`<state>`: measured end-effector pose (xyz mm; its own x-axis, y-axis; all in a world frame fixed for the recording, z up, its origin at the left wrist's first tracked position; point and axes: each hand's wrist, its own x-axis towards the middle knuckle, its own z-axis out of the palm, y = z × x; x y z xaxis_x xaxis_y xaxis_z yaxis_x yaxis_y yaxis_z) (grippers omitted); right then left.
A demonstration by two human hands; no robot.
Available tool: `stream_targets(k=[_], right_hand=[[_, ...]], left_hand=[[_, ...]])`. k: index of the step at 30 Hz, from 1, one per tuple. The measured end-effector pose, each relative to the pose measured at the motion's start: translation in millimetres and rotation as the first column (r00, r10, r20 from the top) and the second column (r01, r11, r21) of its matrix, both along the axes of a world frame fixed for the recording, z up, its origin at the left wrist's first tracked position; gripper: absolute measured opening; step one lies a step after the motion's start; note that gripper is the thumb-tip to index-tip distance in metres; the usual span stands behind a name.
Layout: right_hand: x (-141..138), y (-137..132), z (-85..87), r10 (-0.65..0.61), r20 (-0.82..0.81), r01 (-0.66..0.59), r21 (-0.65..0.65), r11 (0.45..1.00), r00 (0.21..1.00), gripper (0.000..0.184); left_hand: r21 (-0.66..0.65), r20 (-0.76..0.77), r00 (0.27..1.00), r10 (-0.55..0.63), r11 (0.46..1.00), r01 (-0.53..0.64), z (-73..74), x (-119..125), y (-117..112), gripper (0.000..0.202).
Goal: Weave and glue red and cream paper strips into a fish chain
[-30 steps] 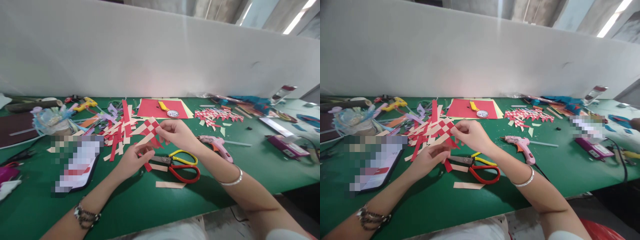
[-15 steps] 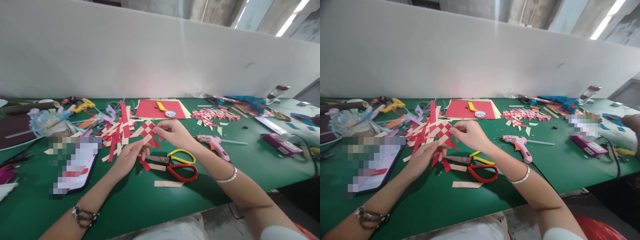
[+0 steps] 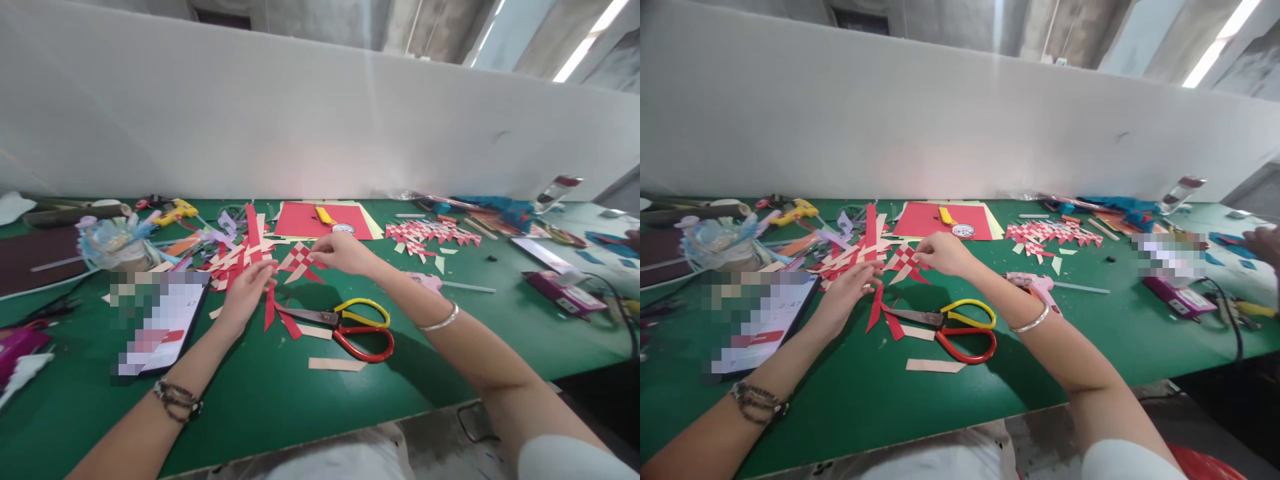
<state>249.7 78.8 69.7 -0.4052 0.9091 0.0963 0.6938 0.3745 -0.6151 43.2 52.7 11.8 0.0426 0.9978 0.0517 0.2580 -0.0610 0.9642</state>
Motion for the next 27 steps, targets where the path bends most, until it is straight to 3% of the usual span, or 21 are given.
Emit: stream_targets(k=[3, 8, 17, 23, 27], right_hand=[[-3.7, 0.0, -2.0, 0.039, -0.037, -0.039, 0.002, 0.999, 0.999, 0.020], [-3.6, 5.0, -8.7, 0.087, -0.140, -0.099, -0.074, 0.992, 0.986, 0.023], [-4.0, 13.3, -14.1, 0.114, -0.201, -0.141, -0.125, 0.982, 0.973, 0.022], [-9.8, 7.2, -12.9, 0.205, -0.108, -0.215, -0.090, 0.972, 0.973, 0.018], [-10.2, 1.0, -10.3, 0.201, -0.071, -0.203, -0.021, 0.979, 0.977, 0.015]], left_hand=[[0.055, -0.116, 0.993, -0.004, 0.998, 0.011, -0.7, 0.1, -0.7, 0.039], [0.193, -0.224, 0.968, 0.116, 0.979, -0.073, -2.5, -1.9, 2.0, 0.039], [0.122, -0.255, 0.962, -0.101, 0.983, 0.136, -0.7, -1.5, -0.5, 0.039], [0.135, -0.268, 0.947, -0.176, 0.967, 0.218, 1.2, -1.2, -4.0, 0.035], [0.162, -0.299, 0.935, -0.192, 0.955, 0.248, 3.9, -0.6, -6.4, 0.037]])
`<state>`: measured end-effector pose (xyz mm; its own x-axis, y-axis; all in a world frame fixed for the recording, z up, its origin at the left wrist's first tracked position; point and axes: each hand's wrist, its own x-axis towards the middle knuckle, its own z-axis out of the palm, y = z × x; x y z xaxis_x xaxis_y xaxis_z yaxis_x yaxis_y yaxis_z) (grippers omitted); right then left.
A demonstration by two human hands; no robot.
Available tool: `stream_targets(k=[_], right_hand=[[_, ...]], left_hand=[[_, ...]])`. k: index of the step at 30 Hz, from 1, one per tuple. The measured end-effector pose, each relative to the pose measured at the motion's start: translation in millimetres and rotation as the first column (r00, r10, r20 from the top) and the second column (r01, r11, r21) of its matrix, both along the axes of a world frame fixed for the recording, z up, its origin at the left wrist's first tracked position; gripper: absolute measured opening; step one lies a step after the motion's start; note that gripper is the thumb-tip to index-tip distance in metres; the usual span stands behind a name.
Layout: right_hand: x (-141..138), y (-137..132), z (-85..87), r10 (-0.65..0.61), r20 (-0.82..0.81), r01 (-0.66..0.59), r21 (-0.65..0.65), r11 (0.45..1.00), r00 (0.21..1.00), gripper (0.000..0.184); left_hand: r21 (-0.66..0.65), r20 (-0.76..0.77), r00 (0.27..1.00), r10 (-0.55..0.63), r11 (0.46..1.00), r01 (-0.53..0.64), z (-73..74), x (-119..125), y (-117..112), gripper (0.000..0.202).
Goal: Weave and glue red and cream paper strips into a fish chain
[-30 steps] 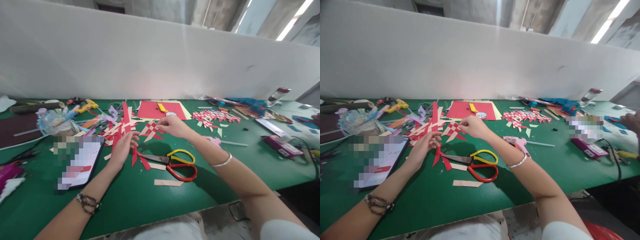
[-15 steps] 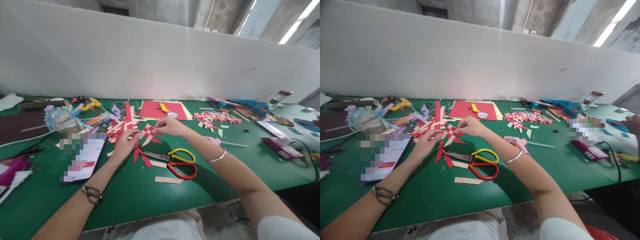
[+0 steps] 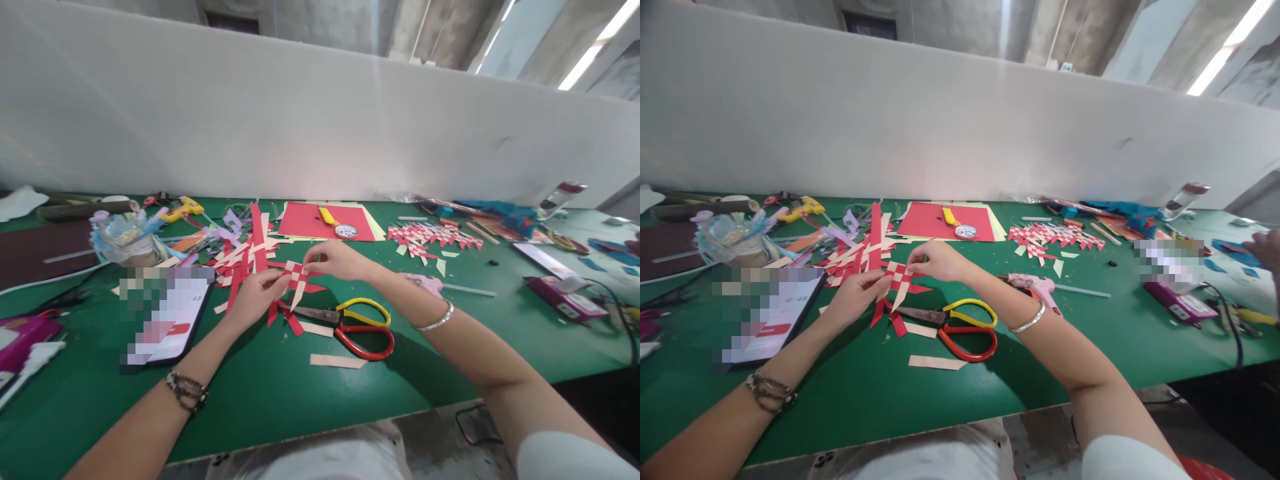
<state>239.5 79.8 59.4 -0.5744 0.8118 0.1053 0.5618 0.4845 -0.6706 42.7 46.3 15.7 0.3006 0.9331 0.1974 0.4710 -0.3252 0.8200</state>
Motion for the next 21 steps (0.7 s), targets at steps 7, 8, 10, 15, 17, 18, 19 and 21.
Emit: stream_targets(k=[7, 8, 10, 15, 17, 18, 19, 21], right_hand=[[6.5, -13.7, 3.8, 0.032, 0.006, -0.033, 0.158, 0.987, 0.999, 0.010], [7.5, -18.1, 3.4, 0.042, 0.013, -0.044, 0.271, 0.962, 0.999, 0.010], [9.5, -28.8, 1.5, 0.045, 0.065, -0.074, 0.558, 0.827, 0.997, 0.013], [16.6, -54.0, -6.3, -0.011, 0.293, -0.276, 0.912, 0.303, 0.956, 0.021], [18.7, -59.8, -7.8, -0.004, 0.366, -0.346, 0.884, 0.314, 0.931, 0.024], [19.2, -61.9, -8.0, -0.003, 0.405, -0.375, 0.849, 0.372, 0.914, 0.027], [19.3, -63.5, -7.9, -0.004, 0.438, -0.391, 0.806, 0.444, 0.899, 0.030], [19.0, -66.3, -8.2, -0.017, 0.464, -0.371, 0.730, 0.575, 0.886, 0.034]], left_hand=[[0.072, -0.012, 0.999, -0.036, 0.997, 0.037, -3.5, 0.5, 1.1, 0.026], [0.120, -0.002, 0.999, -0.036, 0.992, 0.036, -3.9, 1.1, 1.1, 0.022], [0.258, 0.013, 1.000, -0.012, 0.966, 0.008, -3.7, 2.6, 0.3, 0.017], [0.520, 0.023, 0.991, 0.133, 0.845, -0.125, 1.3, 6.0, -6.6, 0.006], [0.575, 0.013, 0.989, 0.145, 0.808, -0.126, 3.4, 6.5, -9.8, 0.006], [0.596, -0.002, 0.989, 0.147, 0.795, -0.116, 4.1, 6.6, -11.1, 0.007], [0.612, -0.021, 0.989, 0.149, 0.784, -0.105, 4.7, 6.6, -12.1, 0.007], [0.638, -0.049, 0.986, 0.156, 0.765, -0.090, 5.5, 6.2, -12.8, 0.008]])
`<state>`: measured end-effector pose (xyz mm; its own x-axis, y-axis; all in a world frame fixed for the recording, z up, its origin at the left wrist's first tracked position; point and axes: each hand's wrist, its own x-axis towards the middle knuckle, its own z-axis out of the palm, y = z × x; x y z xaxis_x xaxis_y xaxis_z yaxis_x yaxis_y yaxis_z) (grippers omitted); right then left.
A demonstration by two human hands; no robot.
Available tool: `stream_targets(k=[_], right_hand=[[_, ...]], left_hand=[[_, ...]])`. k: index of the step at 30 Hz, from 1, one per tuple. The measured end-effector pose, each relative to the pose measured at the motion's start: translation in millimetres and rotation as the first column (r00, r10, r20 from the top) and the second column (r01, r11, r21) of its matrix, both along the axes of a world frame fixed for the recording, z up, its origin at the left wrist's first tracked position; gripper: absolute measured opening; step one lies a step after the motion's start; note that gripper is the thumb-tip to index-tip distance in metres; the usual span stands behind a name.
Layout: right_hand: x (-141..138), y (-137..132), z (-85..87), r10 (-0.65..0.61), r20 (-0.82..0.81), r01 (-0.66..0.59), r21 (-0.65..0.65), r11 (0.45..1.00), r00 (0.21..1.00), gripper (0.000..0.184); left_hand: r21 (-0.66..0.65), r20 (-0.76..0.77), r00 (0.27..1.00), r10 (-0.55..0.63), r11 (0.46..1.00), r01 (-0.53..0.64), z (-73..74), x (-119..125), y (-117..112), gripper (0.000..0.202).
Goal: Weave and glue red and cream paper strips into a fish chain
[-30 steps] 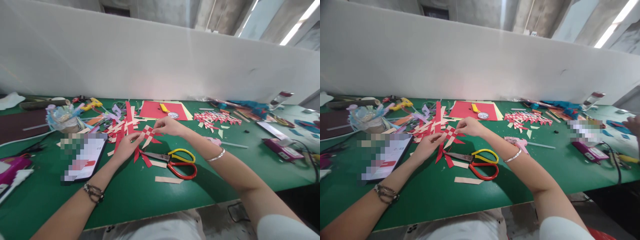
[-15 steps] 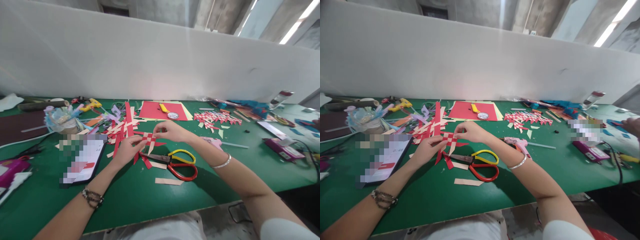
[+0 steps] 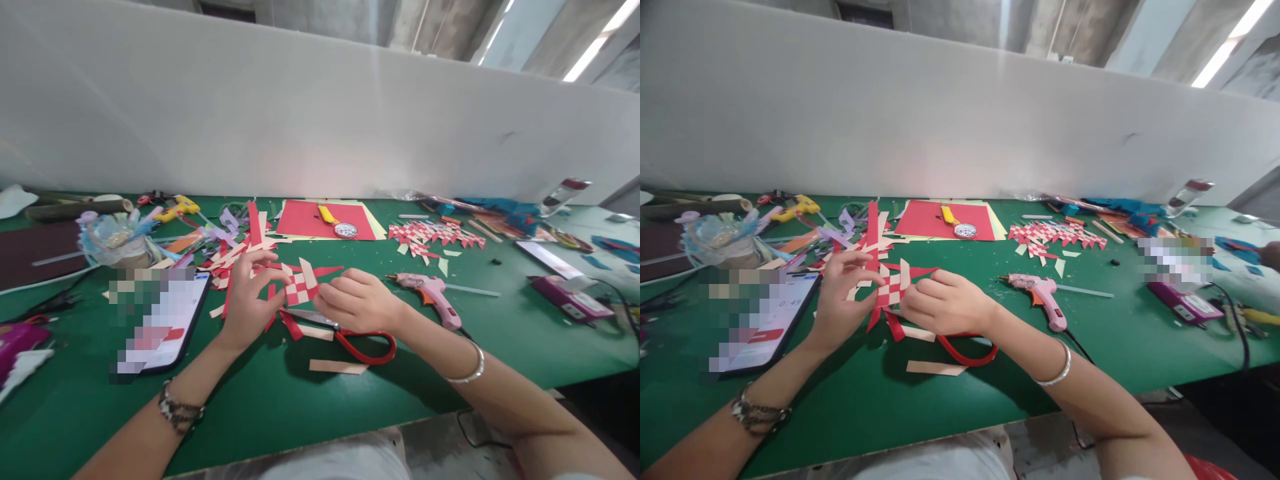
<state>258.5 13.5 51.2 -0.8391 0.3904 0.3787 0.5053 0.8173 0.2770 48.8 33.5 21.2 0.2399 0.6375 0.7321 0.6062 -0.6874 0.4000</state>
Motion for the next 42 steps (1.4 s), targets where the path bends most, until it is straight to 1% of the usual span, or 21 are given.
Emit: stream_targets(k=[3, 5, 8, 10, 12, 14, 17, 20, 22, 24, 25, 26, 28, 29, 30, 31, 33, 34, 36, 39, 42], right_hand=[[-0.6, -4.6, -6.0, -0.132, -0.057, 0.125, -0.116, 0.985, 0.990, 0.033], [-0.8, -8.3, -14.7, -0.231, -0.058, 0.216, -0.199, 0.956, 0.971, 0.029], [-1.6, -12.9, -30.5, -0.374, 0.047, 0.365, -0.358, 0.859, 0.926, 0.025], [-3.1, -13.6, -38.7, -0.400, 0.129, 0.414, -0.440, 0.797, 0.907, 0.018], [-5.0, -11.9, -43.3, -0.379, 0.164, 0.409, -0.487, 0.771, 0.911, 0.013], [-6.6, -8.2, -45.0, -0.354, 0.143, 0.373, -0.532, 0.760, 0.924, 0.010], [-7.5, -2.1, -45.5, -0.346, 0.099, 0.336, -0.584, 0.739, 0.933, 0.012], [-7.0, 1.1, -45.0, -0.321, 0.100, 0.318, -0.576, 0.753, 0.942, 0.011], [-5.8, 1.8, -43.3, -0.305, 0.103, 0.306, -0.579, 0.756, 0.947, 0.009], [-3.5, 2.3, -39.8, -0.322, 0.091, 0.307, -0.615, 0.726, 0.942, 0.009], [-2.0, 2.8, -37.4, -0.335, 0.078, 0.305, -0.639, 0.706, 0.939, 0.010], [-0.5, 3.6, -34.6, -0.349, 0.061, 0.300, -0.660, 0.689, 0.935, 0.012], [2.4, 6.0, -27.9, -0.375, 0.021, 0.286, -0.687, 0.668, 0.927, 0.013], [3.5, 7.7, -24.3, -0.392, -0.001, 0.282, -0.694, 0.663, 0.920, 0.014], [4.2, 9.6, -20.6, -0.413, -0.024, 0.281, -0.696, 0.661, 0.911, 0.014], [4.5, 11.6, -16.9, -0.430, -0.046, 0.280, -0.696, 0.661, 0.902, 0.014], [4.3, 15.5, -9.3, -0.446, -0.093, 0.270, -0.681, 0.680, 0.890, 0.016], [3.9, 17.2, -5.4, -0.446, -0.118, 0.261, -0.669, 0.696, 0.887, 0.017], [2.9, 20.2, 2.6, -0.446, -0.164, 0.242, -0.652, 0.718, 0.880, 0.018], [2.6, 23.6, 14.1, -0.454, -0.215, 0.219, -0.652, 0.726, 0.865, 0.017], [4.5, 27.3, 22.7, -0.459, -0.252, 0.206, -0.645, 0.736, 0.852, 0.016]], left_hand=[[0.016, -0.005, 1.000, 0.017, 1.000, -0.017, 0.6, -1.5, 2.2, 0.008], [-0.015, 0.018, 1.000, 0.023, 1.000, -0.023, 0.8, -2.6, 5.3, 0.007], [-0.206, 0.139, 0.990, 0.030, 0.978, -0.001, 1.7, -3.1, 9.1, 0.009], [-0.397, 0.305, 0.950, 0.061, 0.915, 0.069, 3.5, -2.5, 9.8, 0.016], [-0.538, 0.448, 0.884, 0.130, 0.829, 0.150, 6.5, -1.7, 9.2, 0.020], [-0.590, 0.522, 0.830, 0.196, 0.785, 0.186, 10.0, -1.5, 8.6, 0.022], [-0.574, 0.595, 0.774, 0.215, 0.788, 0.223, 13.7, -3.8, 10.1, 0.021], [-0.545, 0.659, 0.726, 0.195, 0.790, 0.282, 16.0, -9.5, 11.4, 0.020], [-0.529, 0.690, 0.697, 0.196, 0.794, 0.300, 18.5, -15.0, 7.4, 0.020], [-0.535, 0.710, 0.680, 0.181, 0.767, 0.355, 22.2, -20.2, -3.5, 0.020], [-0.560, 0.708, 0.689, 0.155, 0.718, 0.414, 24.2, -21.8, -11.5, 0.021], [-0.599, 0.681, 0.726, 0.093, 0.641, 0.480, 26.2, -22.3, -20.9, 0.021], [-0.702, 0.597, 0.792, -0.129, 0.393, 0.594, 29.2, -18.2, -41.4, 0.021], [-0.742, 0.555, 0.792, -0.255, 0.279, 0.610, 29.9, -13.4, -51.3, 0.020], [-0.765, 0.507, 0.775, -0.378, 0.216, 0.606, 29.8, -6.9, -60.2, 0.019], [-0.776, 0.464, 0.759, -0.457, 0.204, 0.597, 28.8, 1.0, -67.8, 0.019], [-0.785, 0.399, 0.725, -0.561, 0.199, 0.586, 23.7, 18.7, -78.3, 0.020], [-0.784, 0.366, 0.724, -0.584, 0.226, 0.579, 19.8, 27.4, -81.5, 0.018], [-0.802, 0.255, 0.752, -0.607, 0.302, 0.516, 9.4, 42.4, -84.4, 0.020], [-0.779, 0.033, 0.767, -0.640, 0.464, 0.421, -7.6, 55.0, -83.3, 0.027], [-0.743, -0.092, 0.723, -0.685, 0.530, 0.408, -18.9, 54.4, -77.2, 0.026]])
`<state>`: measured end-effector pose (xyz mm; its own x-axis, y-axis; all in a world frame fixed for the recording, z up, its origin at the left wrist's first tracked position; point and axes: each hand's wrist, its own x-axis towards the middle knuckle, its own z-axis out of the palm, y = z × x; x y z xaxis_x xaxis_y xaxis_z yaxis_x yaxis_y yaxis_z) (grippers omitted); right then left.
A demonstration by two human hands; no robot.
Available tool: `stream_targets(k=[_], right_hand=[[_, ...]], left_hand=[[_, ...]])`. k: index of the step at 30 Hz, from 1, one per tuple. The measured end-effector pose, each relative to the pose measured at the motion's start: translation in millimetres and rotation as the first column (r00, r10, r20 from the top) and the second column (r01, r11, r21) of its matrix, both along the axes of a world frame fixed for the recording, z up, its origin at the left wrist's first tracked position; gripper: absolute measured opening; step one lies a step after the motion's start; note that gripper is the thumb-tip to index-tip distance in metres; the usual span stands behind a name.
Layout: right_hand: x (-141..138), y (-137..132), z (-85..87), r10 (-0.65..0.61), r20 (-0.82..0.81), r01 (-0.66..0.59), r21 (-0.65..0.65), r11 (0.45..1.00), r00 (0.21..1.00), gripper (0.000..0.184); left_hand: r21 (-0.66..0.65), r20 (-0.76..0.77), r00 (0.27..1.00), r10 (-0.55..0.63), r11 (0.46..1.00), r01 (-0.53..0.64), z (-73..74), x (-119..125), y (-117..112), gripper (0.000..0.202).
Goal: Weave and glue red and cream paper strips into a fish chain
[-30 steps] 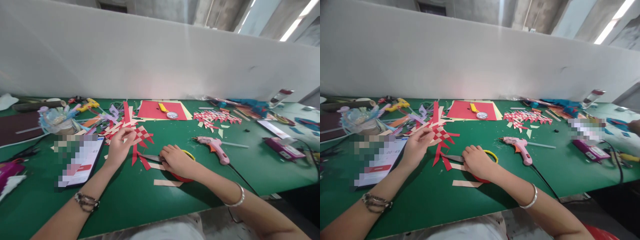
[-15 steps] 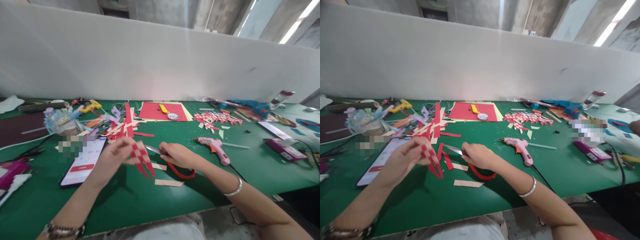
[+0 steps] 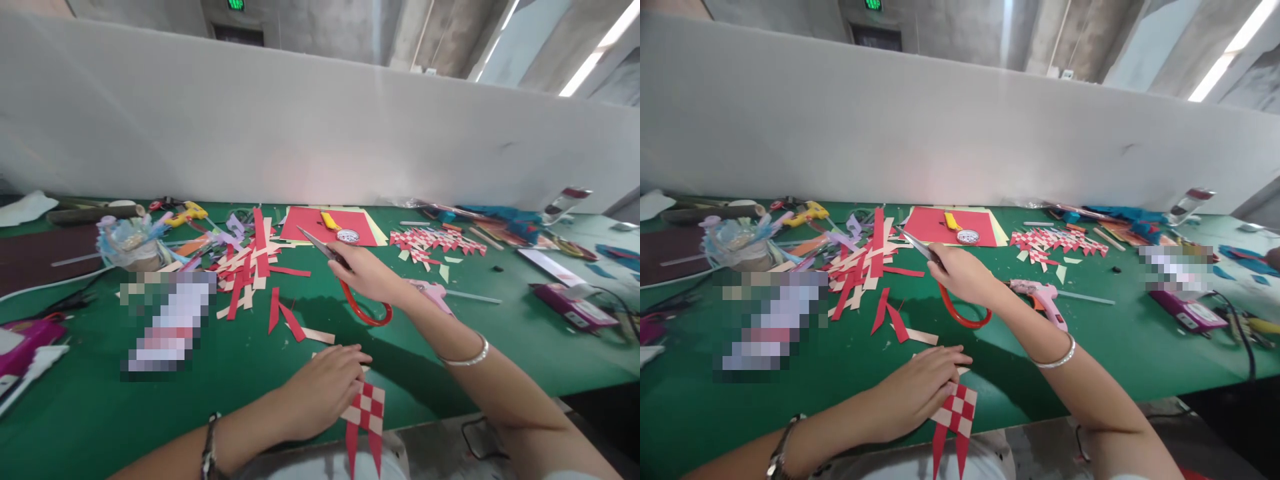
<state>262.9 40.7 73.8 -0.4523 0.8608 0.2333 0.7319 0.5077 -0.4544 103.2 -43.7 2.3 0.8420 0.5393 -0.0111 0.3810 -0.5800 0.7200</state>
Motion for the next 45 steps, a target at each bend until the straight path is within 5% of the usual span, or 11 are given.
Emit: stream_targets(k=[4, 11, 16, 19, 24, 28, 33, 40, 45], right_hand=[[4.9, 5.7, 7.0, -0.035, -0.046, 0.037, 0.043, 0.998, 0.998, 0.018], [11.0, 11.7, 11.6, -0.140, -0.131, 0.147, 0.040, 0.988, 0.981, 0.019], [8.5, 7.6, 2.6, -0.144, -0.106, 0.144, -0.012, 0.990, 0.984, 0.017], [4.1, 3.6, -10.5, -0.125, -0.008, 0.124, -0.110, 0.986, 0.992, 0.018], [-7.1, 2.7, -39.9, -0.128, 0.196, 0.163, -0.172, 0.972, 0.972, 0.021], [-21.8, 12.2, -58.0, -0.135, 0.277, 0.196, -0.206, 0.959, 0.951, 0.024], [-46.3, 38.3, -68.0, -0.084, 0.307, 0.152, -0.204, 0.967, 0.948, 0.031], [-66.9, 85.5, -63.2, 0.092, 0.221, -0.062, -0.139, 0.988, 0.971, 0.024], [-23.6, 131.4, -49.6, -0.093, 0.199, 0.117, -0.113, 0.987, 0.976, 0.027]], left_hand=[[0.166, -0.055, 0.998, -0.006, 0.986, 0.016, -4.9, -14.2, 15.2, 0.024], [0.259, -0.062, 0.995, 0.074, 0.964, -0.056, -12.7, -33.9, 52.0, 0.026], [0.307, -0.026, 0.951, 0.309, 0.907, -0.287, -14.8, -51.8, 88.2, 0.025], [0.333, 0.008, 0.911, 0.413, 0.858, -0.392, -5.9, -67.4, 102.6, 0.028], [0.339, 0.011, 0.831, 0.557, 0.779, -0.527, 29.3, -88.9, 100.0, 0.032], [0.197, 0.013, 0.851, 0.525, 0.833, -0.517, 49.3, -88.3, 82.4, 0.032], [-0.170, 0.088, 0.889, 0.449, 0.887, -0.430, 44.7, -64.7, 66.1, 0.030], [-0.401, 0.172, 0.851, 0.497, 0.824, -0.401, 17.4, -46.5, 69.3, 0.028], [-0.428, 0.158, 0.797, 0.583, 0.768, -0.477, 11.2, -50.2, 70.3, 0.022]])
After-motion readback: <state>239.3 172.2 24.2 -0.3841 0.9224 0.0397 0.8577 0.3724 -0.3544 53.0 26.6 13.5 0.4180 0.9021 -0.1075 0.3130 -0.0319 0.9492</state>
